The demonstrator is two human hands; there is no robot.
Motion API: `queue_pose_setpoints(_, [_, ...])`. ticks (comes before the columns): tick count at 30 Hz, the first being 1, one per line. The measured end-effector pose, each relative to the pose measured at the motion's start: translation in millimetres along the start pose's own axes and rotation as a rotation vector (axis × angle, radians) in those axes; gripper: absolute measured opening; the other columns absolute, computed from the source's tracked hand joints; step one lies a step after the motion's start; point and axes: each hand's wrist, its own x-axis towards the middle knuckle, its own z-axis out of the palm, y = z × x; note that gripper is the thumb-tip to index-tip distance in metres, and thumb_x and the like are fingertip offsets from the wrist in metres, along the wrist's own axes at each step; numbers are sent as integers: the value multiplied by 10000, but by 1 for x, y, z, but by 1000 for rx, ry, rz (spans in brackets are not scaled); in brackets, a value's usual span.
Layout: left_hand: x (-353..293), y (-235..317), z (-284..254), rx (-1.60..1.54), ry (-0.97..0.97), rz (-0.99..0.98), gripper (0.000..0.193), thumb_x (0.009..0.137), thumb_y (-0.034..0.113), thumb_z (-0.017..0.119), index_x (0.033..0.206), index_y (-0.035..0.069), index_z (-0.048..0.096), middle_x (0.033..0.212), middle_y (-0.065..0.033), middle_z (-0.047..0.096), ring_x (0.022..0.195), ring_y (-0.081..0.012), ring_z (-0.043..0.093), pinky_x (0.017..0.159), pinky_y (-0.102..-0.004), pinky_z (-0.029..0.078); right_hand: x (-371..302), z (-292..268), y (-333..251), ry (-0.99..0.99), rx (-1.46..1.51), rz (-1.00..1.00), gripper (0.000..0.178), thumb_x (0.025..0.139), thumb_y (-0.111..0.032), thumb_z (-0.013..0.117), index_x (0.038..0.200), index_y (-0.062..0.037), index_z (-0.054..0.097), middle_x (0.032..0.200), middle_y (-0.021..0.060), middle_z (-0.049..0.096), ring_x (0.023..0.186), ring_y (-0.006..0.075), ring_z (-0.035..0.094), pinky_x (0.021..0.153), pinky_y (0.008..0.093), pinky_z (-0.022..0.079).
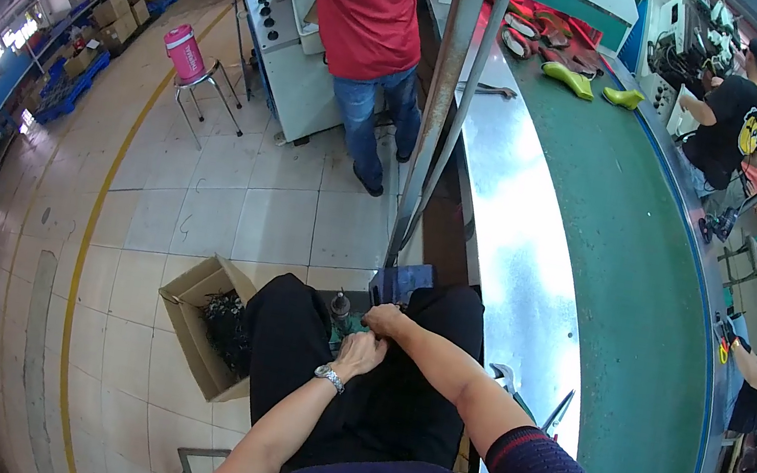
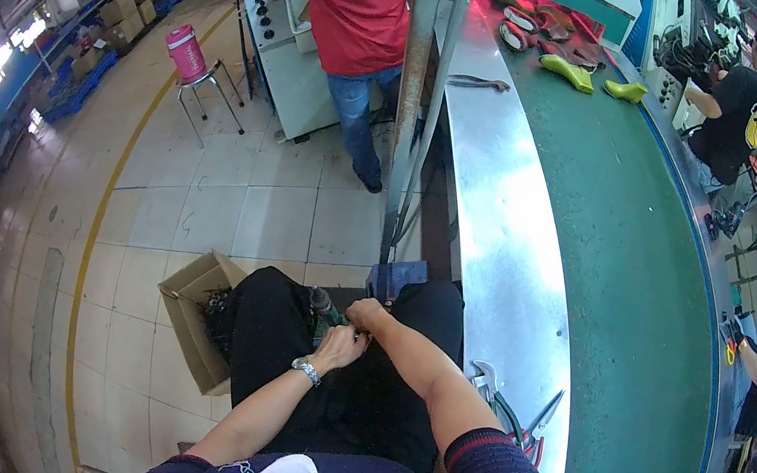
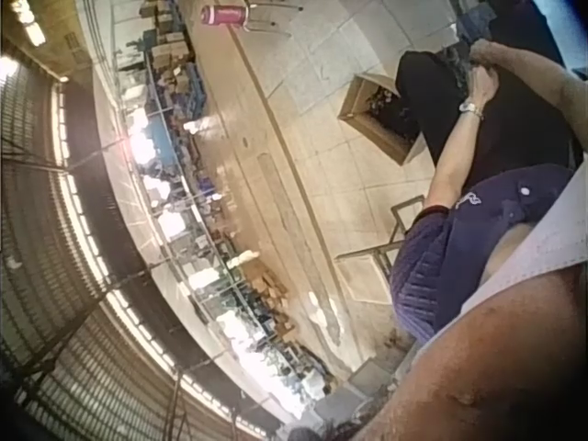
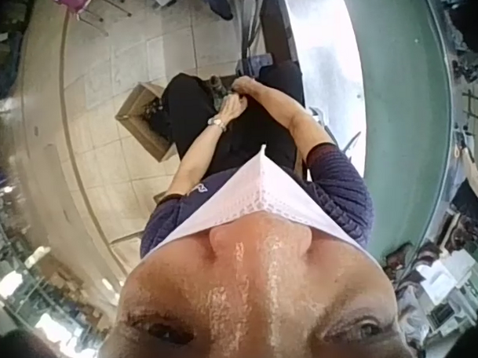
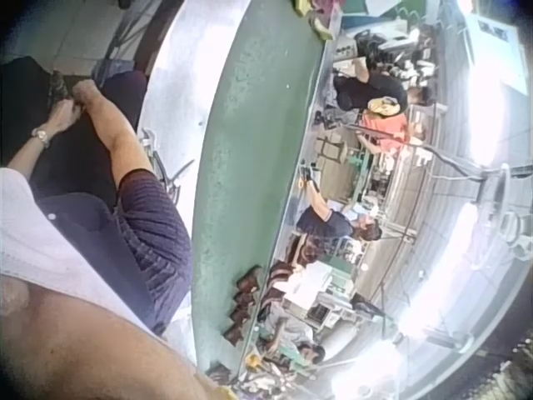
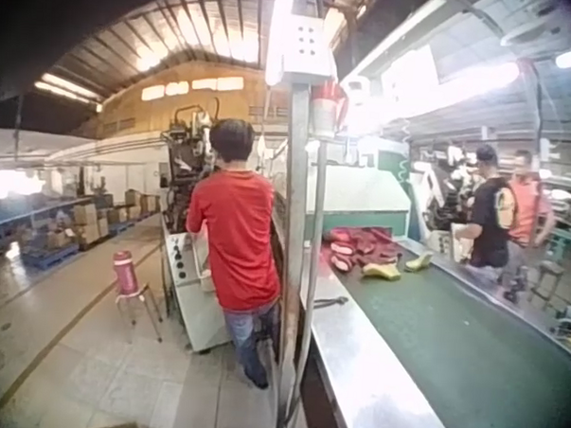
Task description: Manually stretching shoe leather onto a last and hammering it into place.
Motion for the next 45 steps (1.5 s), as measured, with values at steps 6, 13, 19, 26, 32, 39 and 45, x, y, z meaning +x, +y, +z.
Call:
queue_pose_setpoints(6, [2, -6, 3, -4, 27, -4, 410, 867, 341, 544, 813, -53, 643, 811, -284, 648, 797, -430, 644, 739, -508, 511, -1, -5, -2, -35, -9, -16, 263, 848, -220, 577, 1090, -183, 672, 1047, 119, 686, 987, 320, 667, 775, 448, 556])
queue_pose_setpoints(13, [1, 3, -7, -112, -35, -60, 474, 861, 405, 555, 836, -61, 639, 859, -304, 644, 834, -436, 639, 767, -504, 507, -4, -10, -2, -14, 7, 0, 259, 871, -220, 557, 1099, -178, 674, 1071, 122, 680, 987, 314, 665, 797, 425, 553])
queue_pose_setpoints(19, [2, -3, 2, -99, -16, -70, 462, 892, 385, 512, 911, -66, 612, 865, -312, 640, 832, -453, 631, 768, -520, 499, -5, -13, -2, 23, -1, -2, 248, 870, -227, 547, 1063, -153, 684, 1024, 136, 687, 963, 319, 671, 786, 432, 552])
queue_pose_setpoints(26, [2, -2, 0, -62, -12, -76, 411, 898, 329, 498, 915, -67, 605, 858, -310, 639, 829, -455, 631, 769, -526, 498, -9, -17, -4, 58, 8, -8, 240, 856, -229, 554, 1026, -127, 689, 1005, 142, 691, 931, 328, 679, 758, 430, 559])
queue_pose_setpoints(32, [-1, 5, -6, -21, -21, -103, 372, 892, 294, 507, 906, -63, 613, 860, -301, 646, 827, -438, 641, 768, -516, 507, -10, -18, -5, 71, 33, 1, 223, 846, -222, 562, 974, -107, 705, 975, 153, 698, 910, 329, 686, 749, 435, 561])
queue_pose_setpoints(39, [2, -2, 1, -12, 23, -39, 344, 863, 270, 537, 844, -61, 627, 834, -295, 648, 792, -431, 648, 737, -506, 520, -6, -12, -3, 44, 29, 0, 219, 841, -216, 570, 979, -106, 699, 974, 155, 698, 920, 333, 686, 752, 446, 562])
queue_pose_setpoints(45, [-1, -1, 0, 14, 76, 14, 317, 835, 253, 573, 822, -58, 632, 834, -297, 648, 790, -427, 651, 729, -504, 524, -5, -11, -5, 6, 9, 30, 246, 829, -214, 592, 1050, -149, 680, 1022, 136, 692, 943, 325, 682, 757, 457, 562])
